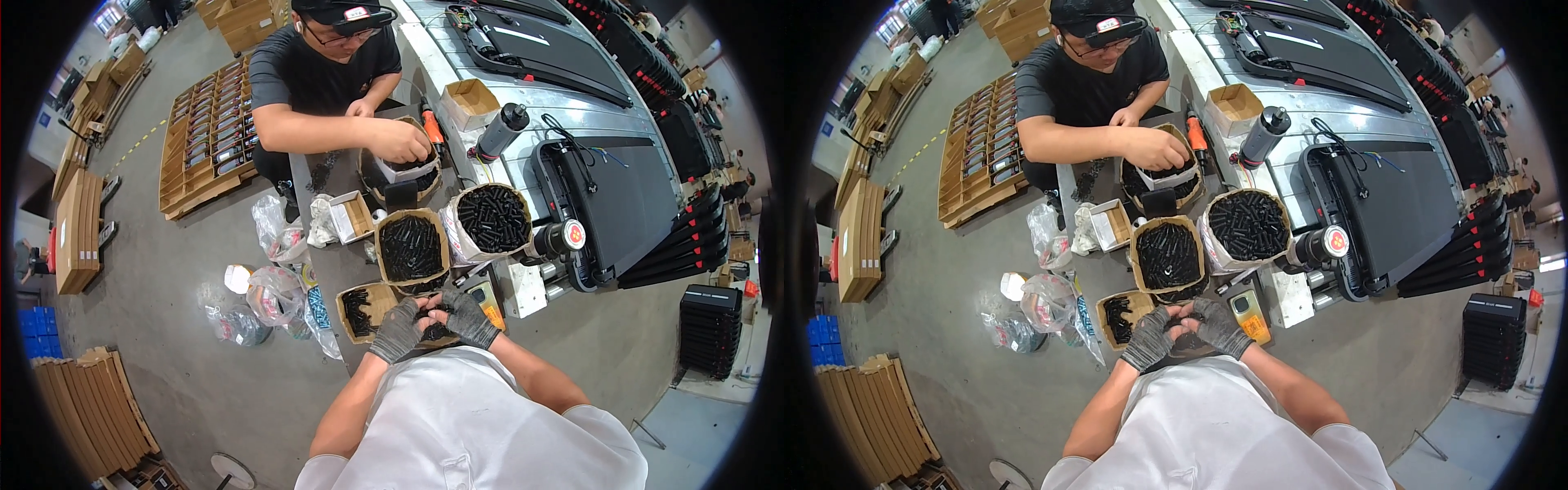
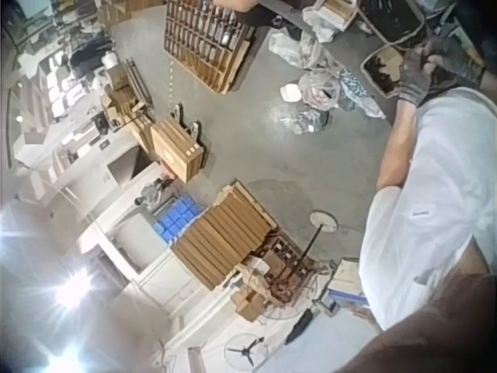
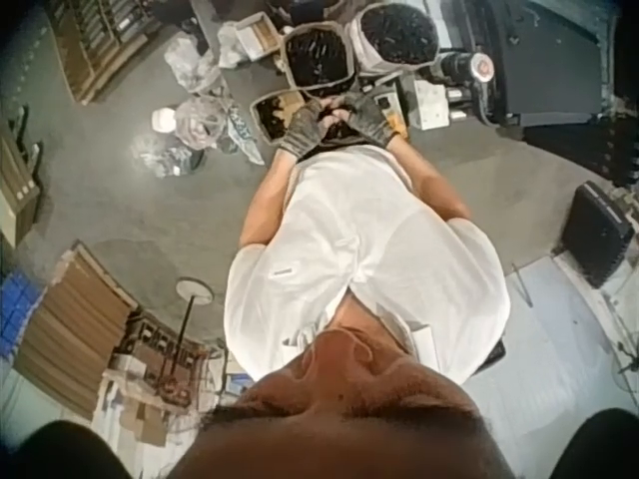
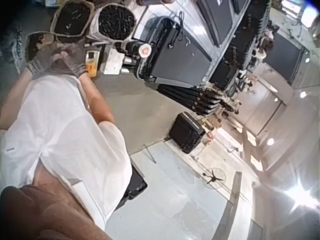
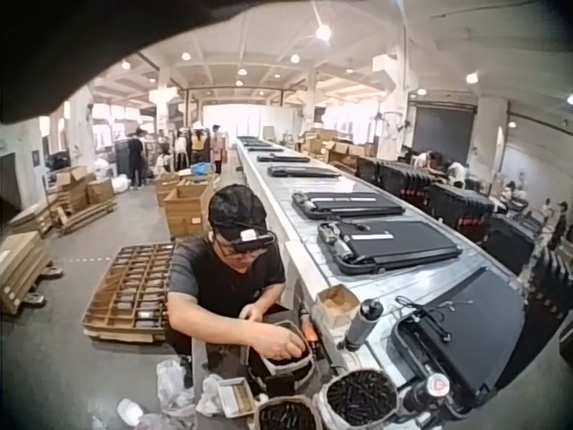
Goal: Assembling or sorting small black cylindrical components at an industrial workbench.
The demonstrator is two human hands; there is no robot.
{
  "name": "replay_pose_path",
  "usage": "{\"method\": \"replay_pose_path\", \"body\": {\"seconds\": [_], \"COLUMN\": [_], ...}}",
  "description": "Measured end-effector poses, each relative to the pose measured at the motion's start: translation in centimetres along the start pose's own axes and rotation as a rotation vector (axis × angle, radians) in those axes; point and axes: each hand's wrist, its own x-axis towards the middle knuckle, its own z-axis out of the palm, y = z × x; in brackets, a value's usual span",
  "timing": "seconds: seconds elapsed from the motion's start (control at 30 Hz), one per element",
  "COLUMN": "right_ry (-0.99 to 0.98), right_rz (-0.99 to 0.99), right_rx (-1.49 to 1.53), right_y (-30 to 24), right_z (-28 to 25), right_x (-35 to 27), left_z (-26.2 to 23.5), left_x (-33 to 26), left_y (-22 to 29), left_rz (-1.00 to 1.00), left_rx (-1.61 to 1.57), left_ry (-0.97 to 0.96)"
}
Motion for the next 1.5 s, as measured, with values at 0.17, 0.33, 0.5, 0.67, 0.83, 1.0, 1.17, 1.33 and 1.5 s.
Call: {"method": "replay_pose_path", "body": {"seconds": [0.17, 0.33, 0.5, 0.67, 0.83, 1.0, 1.17, 1.33, 1.5], "right_ry": [0.004, 0.056, 0.015, -0.295, -0.292, -0.282, -0.174, -0.07, -0.091], "right_rz": [0.014, 0.029, 0.326, 0.366, 0.34, 0.234, 0.293, 0.373, 0.384], "right_rx": [0.152, 0.164, 0.832, 1.366, 1.366, 1.189, 1.257, 1.176, 1.007], "right_y": [-0.1, 0.5, 0.8, 0.3, 1.6, 2.6, 2.5, 4.0, 4.9], "right_z": [0.3, 0.7, 0.4, 1.2, 1.8, 1.9, 1.4, 0.9, 0.8], "right_x": [-0.3, -0.6, -0.4, -1.0, -0.7, -0.5, -0.6, -1.4, -2.0], "left_z": [-0.5, 0.2, 0.4, 1.0, 0.6, 0.0, -0.6, -0.7, 1.0], "left_x": [0.3, -0.2, 0.1, 0.5, 0.6, 1.2, 2.7, 9.0, 13.5], "left_y": [-0.1, -0.4, 1.3, 2.6, 3.2, 4.2, 5.1, 2.6, -1.8], "left_rz": [-0.224, -0.172, -0.042, -0.064, 0.039, 0.03, 0.044, 0.031, 0.028], "left_rx": [-0.01, 0.121, 0.04, 0.023, 0.273, 0.274, 0.28, 0.211, 0.339], "left_ry": [-0.171, -0.161, 0.12, 0.231, 0.235, 0.107, 0.09, 0.145, 0.069]}}
